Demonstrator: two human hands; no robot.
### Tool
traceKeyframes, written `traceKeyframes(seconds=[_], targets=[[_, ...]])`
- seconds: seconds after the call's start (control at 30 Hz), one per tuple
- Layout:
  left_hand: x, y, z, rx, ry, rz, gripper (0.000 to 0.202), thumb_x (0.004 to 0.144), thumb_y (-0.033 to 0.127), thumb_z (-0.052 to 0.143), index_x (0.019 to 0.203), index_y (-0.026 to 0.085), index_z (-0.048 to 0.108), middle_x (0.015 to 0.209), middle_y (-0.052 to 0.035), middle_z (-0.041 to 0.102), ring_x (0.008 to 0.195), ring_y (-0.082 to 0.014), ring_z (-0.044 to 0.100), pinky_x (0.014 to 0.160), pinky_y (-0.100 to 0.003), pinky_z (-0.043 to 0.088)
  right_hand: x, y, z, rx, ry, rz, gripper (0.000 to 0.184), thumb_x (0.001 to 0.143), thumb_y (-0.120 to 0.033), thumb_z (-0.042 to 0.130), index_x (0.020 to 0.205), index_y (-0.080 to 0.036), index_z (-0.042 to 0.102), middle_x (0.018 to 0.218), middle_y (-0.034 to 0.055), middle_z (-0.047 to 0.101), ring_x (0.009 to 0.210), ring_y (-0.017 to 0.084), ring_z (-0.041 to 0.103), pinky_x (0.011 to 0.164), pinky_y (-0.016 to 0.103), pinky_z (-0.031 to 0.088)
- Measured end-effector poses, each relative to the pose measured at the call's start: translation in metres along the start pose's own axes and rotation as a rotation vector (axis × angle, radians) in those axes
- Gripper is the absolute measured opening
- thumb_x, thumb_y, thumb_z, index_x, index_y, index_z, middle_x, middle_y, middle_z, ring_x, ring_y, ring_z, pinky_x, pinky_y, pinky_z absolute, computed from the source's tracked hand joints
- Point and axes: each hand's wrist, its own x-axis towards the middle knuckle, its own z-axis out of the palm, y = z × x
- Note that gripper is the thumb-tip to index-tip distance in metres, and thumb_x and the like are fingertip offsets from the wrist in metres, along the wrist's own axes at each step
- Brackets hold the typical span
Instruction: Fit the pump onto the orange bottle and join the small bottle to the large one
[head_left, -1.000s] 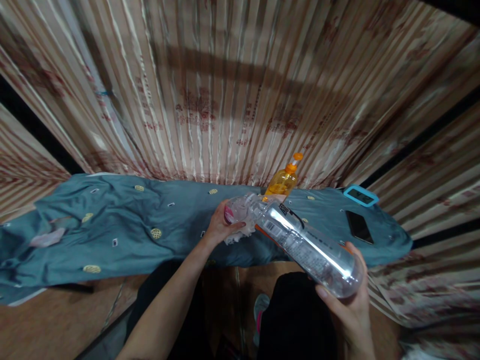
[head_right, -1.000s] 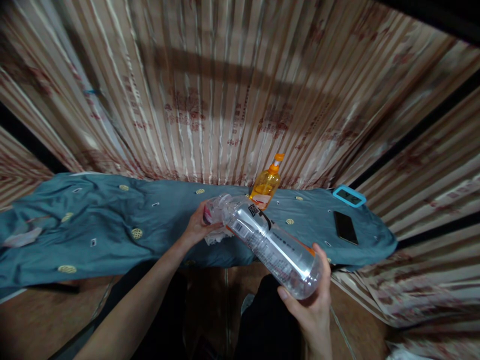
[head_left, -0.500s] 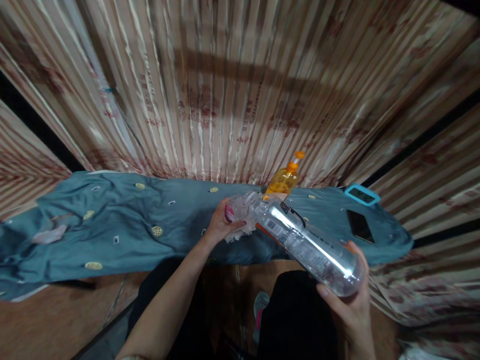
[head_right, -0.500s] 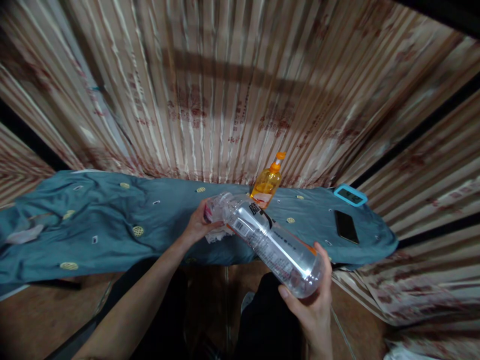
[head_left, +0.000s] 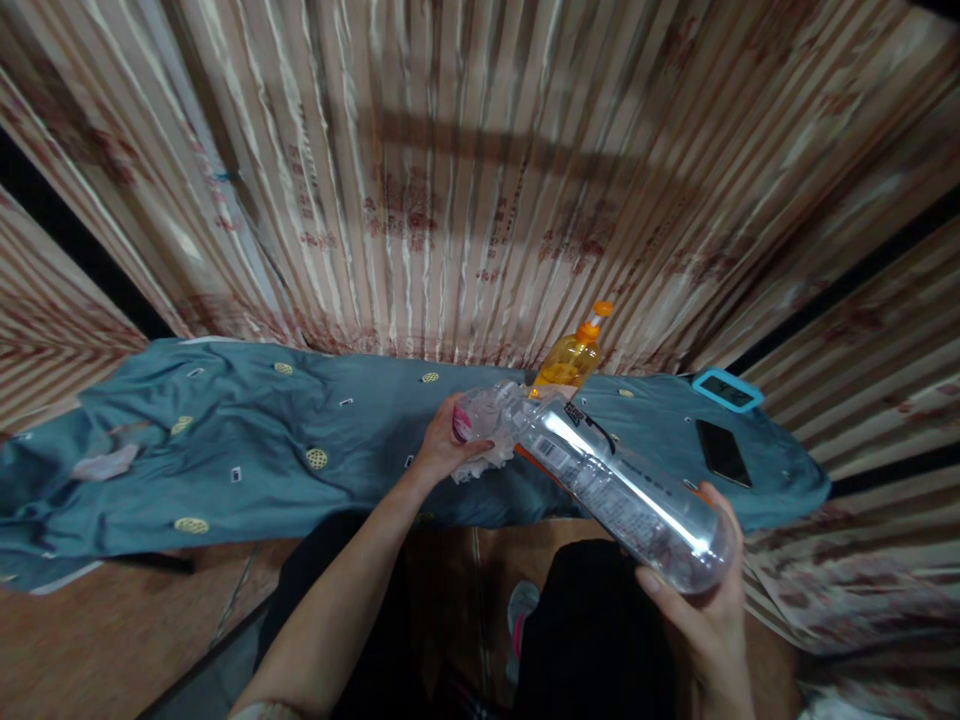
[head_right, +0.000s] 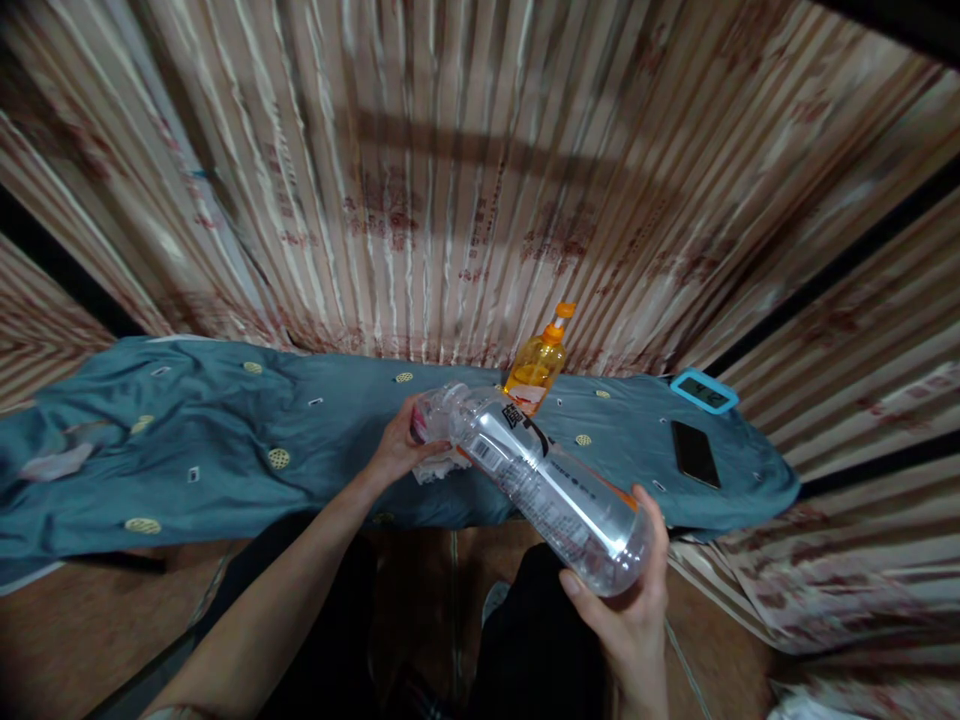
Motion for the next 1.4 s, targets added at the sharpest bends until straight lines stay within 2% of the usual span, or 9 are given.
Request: traceKeyframes(seconds=[0.07,0.2,0.37,0.43,0.6,0.8,0.9,1.2,1.4], targets=[[0.0,0.001,-0.001,0.006,0.0,0.004,0.08,0.056,0.031,0.092,0.127,0.022,0.055,0.126,-0.0085,0.066,0.119,-0.0302,0.063,0.107,-0.048,0.048,0.0,0.002,-0.001,0.006,-0.004,0.006,0.105,0.06,-0.043,0.087,0.152,-0.03,0.038,0.154,0.0126,0.038,0.133,0.044,0.043,0.103,0.062,0.04],[0.0,0.002,-0.001,0.034,-0.003,-0.012,0.083,0.054,0.028,0.092,0.127,0.022,0.054,0.126,-0.0086,0.066,0.12,-0.0306,0.062,0.109,-0.049,0.046,0.001,0.004,-0.002,0.003,-0.014,0.002,0.105,0.061,-0.043,0.087,0.153,-0.031,0.037,0.154,0.013,0.038,0.13,0.044,0.046,0.098,0.06,0.045],[0.0,0.001,-0.001,0.036,-0.011,-0.031,0.081,0.054,0.025,0.091,0.127,0.021,0.055,0.123,-0.0077,0.067,0.116,-0.0297,0.065,0.106,-0.047,0.049,0.003,0.004,-0.004,-0.025,0.006,-0.026,0.104,0.059,-0.043,0.087,0.151,-0.028,0.041,0.15,0.015,0.041,0.133,0.047,0.042,0.107,0.07,0.031],[0.0,0.001,-0.001,0.034,-0.006,-0.03,0.081,0.054,0.025,0.091,0.127,0.021,0.055,0.123,-0.0072,0.067,0.115,-0.0294,0.065,0.106,-0.048,0.049,0.003,0.007,-0.005,-0.024,0.0,-0.029,0.104,0.058,-0.042,0.088,0.15,-0.027,0.041,0.149,0.0162,0.041,0.133,0.049,0.041,0.104,0.072,0.033],[0.001,-0.003,0.0,0.021,-0.007,-0.001,0.081,0.055,0.026,0.09,0.128,0.022,0.053,0.126,-0.0083,0.066,0.121,-0.0304,0.062,0.109,-0.049,0.046,0.004,0.012,-0.007,-0.008,-0.04,-0.02,0.107,0.059,-0.04,0.088,0.153,-0.03,0.036,0.154,0.0135,0.037,0.133,0.044,0.044,0.101,0.06,0.044],[0.0,-0.004,0.0,0.033,0.003,-0.016,0.081,0.055,0.027,0.09,0.128,0.021,0.053,0.127,-0.0089,0.065,0.122,-0.0308,0.061,0.11,-0.049,0.045,0.004,0.008,-0.006,-0.027,0.005,-0.048,0.105,0.059,-0.044,0.088,0.151,-0.028,0.041,0.152,0.0151,0.039,0.134,0.047,0.041,0.107,0.072,0.029],[0.0,-0.004,0.0,0.022,-0.003,-0.009,0.081,0.056,0.027,0.09,0.128,0.021,0.053,0.127,-0.0088,0.065,0.122,-0.0307,0.061,0.11,-0.049,0.046,0.004,0.012,-0.009,-0.032,-0.031,-0.043,0.108,0.058,-0.041,0.089,0.153,-0.031,0.038,0.154,0.0147,0.038,0.135,0.049,0.039,0.105,0.076,0.029],[0.0,-0.009,0.0,0.025,-0.001,0.005,0.082,0.057,0.03,0.09,0.13,0.023,0.052,0.126,-0.0082,0.065,0.12,-0.0306,0.061,0.109,-0.05,0.046,0.002,0.003,-0.002,-0.038,0.002,-0.06,0.102,0.062,-0.045,0.087,0.152,-0.029,0.04,0.152,0.0123,0.039,0.135,0.041,0.041,0.111,0.061,0.031],[0.0,-0.008,0.0,0.027,-0.011,0.006,0.082,0.058,0.032,0.089,0.13,0.021,0.052,0.128,-0.0094,0.064,0.121,-0.0309,0.061,0.109,-0.049,0.046,0.004,0.003,-0.002,-0.032,-0.006,-0.085,0.101,0.061,-0.043,0.087,0.15,-0.029,0.041,0.153,0.015,0.038,0.137,0.047,0.036,0.107,0.076,0.022]])
